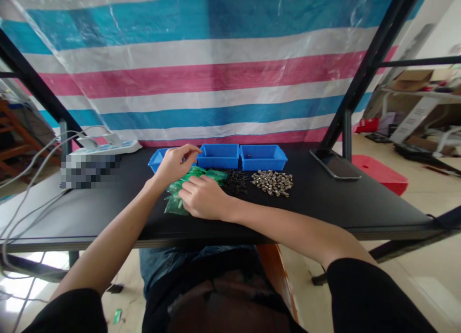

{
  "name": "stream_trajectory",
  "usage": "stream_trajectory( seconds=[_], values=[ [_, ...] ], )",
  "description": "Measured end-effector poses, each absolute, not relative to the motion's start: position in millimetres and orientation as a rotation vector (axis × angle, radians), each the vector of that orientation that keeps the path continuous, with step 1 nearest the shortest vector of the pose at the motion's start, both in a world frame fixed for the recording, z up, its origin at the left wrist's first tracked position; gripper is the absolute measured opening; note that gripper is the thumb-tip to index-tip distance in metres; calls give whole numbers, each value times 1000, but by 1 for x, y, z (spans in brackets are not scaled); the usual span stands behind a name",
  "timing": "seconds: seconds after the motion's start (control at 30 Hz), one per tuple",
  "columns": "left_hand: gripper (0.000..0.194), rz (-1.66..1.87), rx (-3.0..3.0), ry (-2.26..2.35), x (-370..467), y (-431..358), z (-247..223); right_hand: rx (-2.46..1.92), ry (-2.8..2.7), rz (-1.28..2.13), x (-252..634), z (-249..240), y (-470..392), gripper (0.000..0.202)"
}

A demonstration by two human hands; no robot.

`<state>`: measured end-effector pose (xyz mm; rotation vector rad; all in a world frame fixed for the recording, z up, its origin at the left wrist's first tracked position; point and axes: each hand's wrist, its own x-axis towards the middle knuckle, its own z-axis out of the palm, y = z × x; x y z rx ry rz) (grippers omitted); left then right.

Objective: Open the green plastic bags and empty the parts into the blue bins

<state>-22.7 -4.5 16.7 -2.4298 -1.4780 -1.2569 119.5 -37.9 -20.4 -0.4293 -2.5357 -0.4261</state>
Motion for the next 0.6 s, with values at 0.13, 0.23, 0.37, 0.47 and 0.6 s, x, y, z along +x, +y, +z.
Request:
stream_trajectory(
  seconds=[0.13, 0.23, 0.37, 0.47, 0.6],
  values=[
    [30, -1387, -2532, -1542, -22, -6, 19, -693, -2148, 272, 131, -3, -22, 8],
    [47, -1453, -2708, -1570, -20, -7, 19, -815, -1813, 688, 147, 6, -6, 9],
    [51, -1441, -2959, -1550, -13, -11, 17, -866, -1657, 863, 164, 4, 6, 11],
    [36, -1367, -2986, -1530, -9, -14, 16, -871, -1622, 903, 167, 2, 6, 11],
    [24, -1298, -2825, -1612, -8, -14, 13, -760, -1675, 1014, 163, 1, 1, 13]
  ],
)
